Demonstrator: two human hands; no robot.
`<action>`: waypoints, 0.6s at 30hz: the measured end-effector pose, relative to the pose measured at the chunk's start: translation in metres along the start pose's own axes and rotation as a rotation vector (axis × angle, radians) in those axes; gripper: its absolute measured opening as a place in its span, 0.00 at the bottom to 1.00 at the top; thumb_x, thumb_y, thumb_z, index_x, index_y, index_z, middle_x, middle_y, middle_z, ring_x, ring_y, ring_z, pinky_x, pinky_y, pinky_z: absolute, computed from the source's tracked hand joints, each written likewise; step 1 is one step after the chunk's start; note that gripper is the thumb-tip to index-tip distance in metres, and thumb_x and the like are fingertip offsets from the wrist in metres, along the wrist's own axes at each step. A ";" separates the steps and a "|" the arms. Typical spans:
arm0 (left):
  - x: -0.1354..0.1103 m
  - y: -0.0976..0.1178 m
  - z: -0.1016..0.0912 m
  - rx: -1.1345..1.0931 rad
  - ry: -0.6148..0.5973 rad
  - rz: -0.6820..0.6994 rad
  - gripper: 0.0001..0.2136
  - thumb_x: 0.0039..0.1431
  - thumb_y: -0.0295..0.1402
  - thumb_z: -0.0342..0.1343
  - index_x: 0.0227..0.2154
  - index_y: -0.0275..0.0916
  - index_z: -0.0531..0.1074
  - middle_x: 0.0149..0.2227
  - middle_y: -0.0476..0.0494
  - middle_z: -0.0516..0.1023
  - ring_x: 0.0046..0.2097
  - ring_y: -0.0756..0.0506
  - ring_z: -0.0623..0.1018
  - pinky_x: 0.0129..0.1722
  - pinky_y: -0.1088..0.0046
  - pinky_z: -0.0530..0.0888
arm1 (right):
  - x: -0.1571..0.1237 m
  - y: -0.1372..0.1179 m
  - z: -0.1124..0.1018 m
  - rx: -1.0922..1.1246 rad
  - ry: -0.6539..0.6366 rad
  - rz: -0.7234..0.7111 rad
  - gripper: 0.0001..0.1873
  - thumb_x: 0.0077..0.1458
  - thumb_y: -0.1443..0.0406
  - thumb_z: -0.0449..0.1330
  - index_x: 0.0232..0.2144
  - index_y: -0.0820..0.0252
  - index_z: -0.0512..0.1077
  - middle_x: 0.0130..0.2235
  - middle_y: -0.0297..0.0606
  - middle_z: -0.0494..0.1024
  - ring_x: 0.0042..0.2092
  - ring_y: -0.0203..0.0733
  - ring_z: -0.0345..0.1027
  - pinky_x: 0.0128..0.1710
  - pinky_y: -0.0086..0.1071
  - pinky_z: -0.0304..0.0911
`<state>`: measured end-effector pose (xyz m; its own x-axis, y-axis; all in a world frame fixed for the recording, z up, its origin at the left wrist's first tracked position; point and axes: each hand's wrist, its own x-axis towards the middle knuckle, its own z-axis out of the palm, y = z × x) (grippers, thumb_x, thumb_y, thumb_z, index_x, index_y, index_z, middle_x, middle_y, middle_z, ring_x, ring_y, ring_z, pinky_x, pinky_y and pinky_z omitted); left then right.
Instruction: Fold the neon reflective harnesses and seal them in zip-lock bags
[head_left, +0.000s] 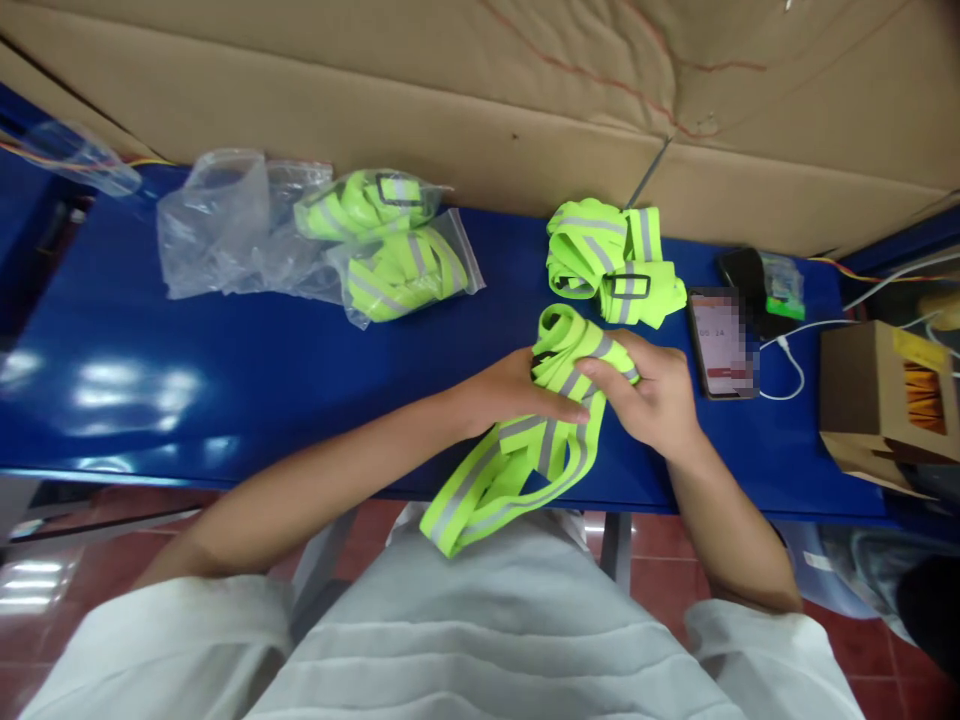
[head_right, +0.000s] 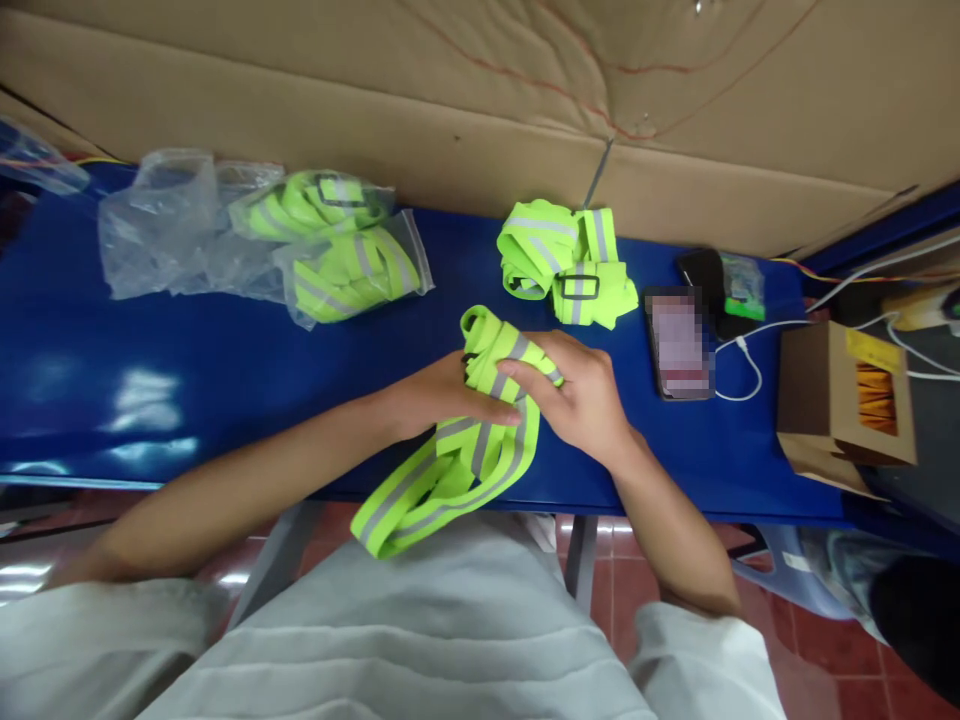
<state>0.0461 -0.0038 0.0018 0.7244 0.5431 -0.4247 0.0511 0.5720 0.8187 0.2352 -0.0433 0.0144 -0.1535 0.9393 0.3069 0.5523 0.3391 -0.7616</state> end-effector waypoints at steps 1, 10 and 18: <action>-0.002 -0.006 0.003 -0.047 -0.017 -0.058 0.25 0.44 0.33 0.77 0.47 0.39 0.78 0.44 0.43 0.84 0.47 0.37 0.84 0.49 0.58 0.81 | 0.000 0.000 0.002 -0.026 -0.006 -0.026 0.17 0.65 0.51 0.64 0.42 0.57 0.81 0.39 0.40 0.84 0.38 0.45 0.77 0.41 0.36 0.72; -0.015 -0.020 -0.014 0.116 0.016 -0.127 0.22 0.46 0.37 0.76 0.43 0.37 0.78 0.39 0.44 0.83 0.40 0.44 0.82 0.41 0.68 0.79 | 0.002 -0.005 0.004 0.251 -0.140 0.227 0.24 0.62 0.46 0.64 0.27 0.60 0.73 0.24 0.31 0.71 0.26 0.33 0.61 0.25 0.28 0.57; -0.027 -0.010 -0.035 0.315 -0.300 0.020 0.15 0.53 0.39 0.72 0.39 0.38 0.76 0.34 0.48 0.79 0.35 0.48 0.77 0.35 0.75 0.76 | 0.003 -0.006 0.011 0.775 -0.313 0.621 0.24 0.52 0.45 0.72 0.34 0.60 0.78 0.33 0.36 0.81 0.35 0.42 0.76 0.36 0.32 0.72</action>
<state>0.0021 -0.0023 -0.0083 0.8926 0.3231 -0.3146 0.2087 0.3224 0.9233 0.2227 -0.0420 0.0132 -0.2892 0.8941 -0.3421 -0.0539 -0.3720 -0.9267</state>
